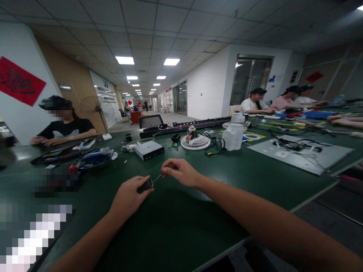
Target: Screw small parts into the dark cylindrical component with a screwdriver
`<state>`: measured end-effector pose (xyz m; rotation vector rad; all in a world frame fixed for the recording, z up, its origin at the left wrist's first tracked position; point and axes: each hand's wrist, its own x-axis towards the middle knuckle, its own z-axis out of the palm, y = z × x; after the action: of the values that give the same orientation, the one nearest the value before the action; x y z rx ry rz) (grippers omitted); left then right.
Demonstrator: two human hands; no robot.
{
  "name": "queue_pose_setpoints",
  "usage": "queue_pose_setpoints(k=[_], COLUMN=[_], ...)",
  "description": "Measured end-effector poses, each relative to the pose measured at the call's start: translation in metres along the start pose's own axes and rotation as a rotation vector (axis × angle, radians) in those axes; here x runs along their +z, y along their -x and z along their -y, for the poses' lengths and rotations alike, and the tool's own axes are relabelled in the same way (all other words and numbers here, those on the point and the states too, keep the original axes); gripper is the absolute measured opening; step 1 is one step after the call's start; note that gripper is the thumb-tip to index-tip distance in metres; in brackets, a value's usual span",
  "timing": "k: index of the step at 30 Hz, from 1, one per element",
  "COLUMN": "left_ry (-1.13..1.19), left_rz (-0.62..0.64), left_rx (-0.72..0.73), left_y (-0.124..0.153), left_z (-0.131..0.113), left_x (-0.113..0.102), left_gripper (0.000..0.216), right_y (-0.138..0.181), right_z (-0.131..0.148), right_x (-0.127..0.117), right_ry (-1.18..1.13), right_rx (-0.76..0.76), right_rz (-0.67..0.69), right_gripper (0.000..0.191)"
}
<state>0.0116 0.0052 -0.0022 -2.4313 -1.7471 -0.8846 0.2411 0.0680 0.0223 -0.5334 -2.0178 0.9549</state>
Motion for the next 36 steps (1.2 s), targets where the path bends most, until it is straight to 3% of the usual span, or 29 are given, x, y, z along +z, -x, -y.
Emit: queue_pose_setpoints(k=[3, 8, 11, 15, 18, 22, 26, 29, 33, 36], left_ry=[-0.012, -0.017, -0.018, -0.030, -0.037, -0.052, -0.055, -0.061, -0.059, -0.059], left_rz=[-0.024, -0.023, -0.026, 0.010, 0.000, 0.018, 0.014, 0.035, 0.030, 0.044], left_rx=[-0.010, 0.000, -0.006, -0.016, -0.018, 0.003, -0.004, -0.009, -0.015, -0.001], left_y=[0.000, 0.000, 0.000, 0.000, 0.000, 0.001, 0.000, 0.000, 0.000, -0.001], left_z=[-0.001, -0.003, -0.005, -0.005, -0.004, -0.002, -0.001, 0.000, 0.002, 0.002], left_x=[-0.001, -0.003, -0.004, -0.005, -0.004, -0.003, -0.002, -0.001, -0.001, -0.001], left_gripper=[0.037, 0.036, 0.037, 0.040, 0.040, 0.041, 0.042, 0.042, 0.043, 0.043], right_y=[0.000, -0.001, -0.001, -0.001, -0.002, -0.002, -0.002, -0.001, 0.000, 0.001], right_z=[0.000, -0.005, -0.006, -0.007, -0.007, -0.005, -0.002, 0.000, 0.001, 0.004], right_x=[0.000, -0.002, -0.003, -0.002, -0.002, -0.002, -0.001, -0.001, -0.001, 0.000], right_ry=[0.059, -0.098, -0.054, -0.104, -0.046, -0.079, 0.048, -0.033, 0.094, 0.063], right_rx=[0.003, 0.015, 0.015, 0.014, 0.021, 0.038, 0.027, 0.029, 0.005, -0.001], right_rz=[-0.072, -0.012, -0.056, -0.004, -0.063, 0.008, -0.064, -0.005, -0.062, -0.017], right_gripper=[0.012, 0.013, 0.013, 0.014, 0.012, 0.011, 0.011, 0.010, 0.010, 0.011])
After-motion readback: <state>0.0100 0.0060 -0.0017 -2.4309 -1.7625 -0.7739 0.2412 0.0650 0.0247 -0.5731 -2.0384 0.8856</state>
